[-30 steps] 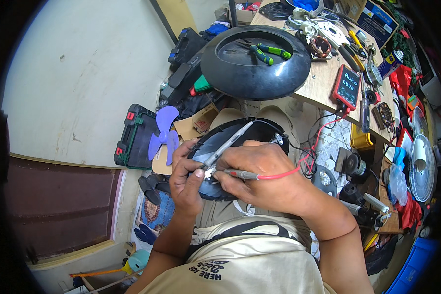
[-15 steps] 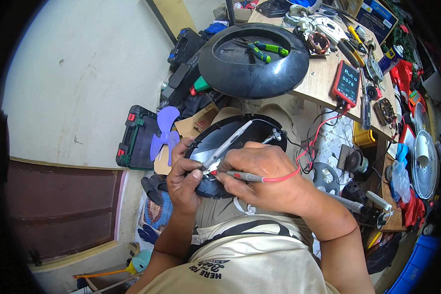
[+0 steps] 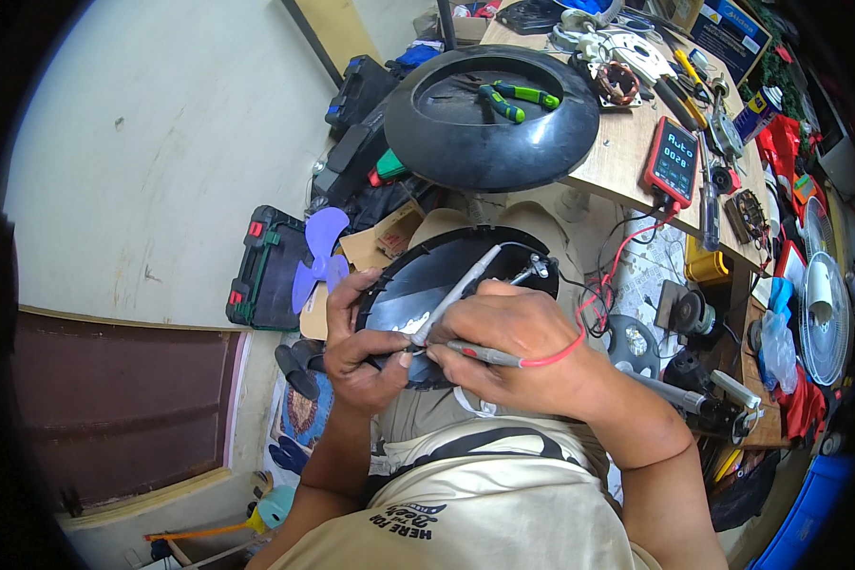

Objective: The person disassembles a black plastic fan housing using a screwdriver and pliers, then uses a multimeter to test the internal wiring and components. The person manipulates wires and connectors while seated at a cluttered workbench.

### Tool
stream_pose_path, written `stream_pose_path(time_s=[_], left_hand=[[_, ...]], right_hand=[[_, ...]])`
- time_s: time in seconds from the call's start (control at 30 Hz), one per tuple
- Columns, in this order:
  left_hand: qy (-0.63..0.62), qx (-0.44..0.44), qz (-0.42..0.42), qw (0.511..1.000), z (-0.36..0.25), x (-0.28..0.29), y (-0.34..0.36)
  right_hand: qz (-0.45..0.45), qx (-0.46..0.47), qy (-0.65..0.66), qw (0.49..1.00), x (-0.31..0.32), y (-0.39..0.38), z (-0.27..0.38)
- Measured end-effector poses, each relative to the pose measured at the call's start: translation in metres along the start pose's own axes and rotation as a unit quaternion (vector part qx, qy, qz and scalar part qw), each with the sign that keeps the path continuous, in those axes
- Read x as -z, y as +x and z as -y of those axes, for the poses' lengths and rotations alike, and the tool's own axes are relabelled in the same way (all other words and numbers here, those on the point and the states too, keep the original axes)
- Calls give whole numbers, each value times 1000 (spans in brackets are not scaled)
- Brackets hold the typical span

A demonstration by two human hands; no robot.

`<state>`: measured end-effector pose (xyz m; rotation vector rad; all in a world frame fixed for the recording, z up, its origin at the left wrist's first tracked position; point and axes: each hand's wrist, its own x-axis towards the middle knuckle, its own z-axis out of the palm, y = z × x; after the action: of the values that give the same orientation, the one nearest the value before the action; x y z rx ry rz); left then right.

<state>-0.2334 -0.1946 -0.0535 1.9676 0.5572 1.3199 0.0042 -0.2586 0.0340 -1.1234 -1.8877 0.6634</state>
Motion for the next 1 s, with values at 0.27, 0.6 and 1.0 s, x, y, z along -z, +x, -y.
stream_pose_path(time_s=[0.27,0.6,1.0], left_hand=[[-27,37,-31,998,-3,-4,-4],[-27,53,-75,995,1,-10,-8],[-7,56,-57,997,0,-14,-9]], right_hand=[[-3,50,-74,996,-4,-7,5],[-29,75,-85,993,-14,-4,2],[-48,65,-43,996,-12,-9,-8]])
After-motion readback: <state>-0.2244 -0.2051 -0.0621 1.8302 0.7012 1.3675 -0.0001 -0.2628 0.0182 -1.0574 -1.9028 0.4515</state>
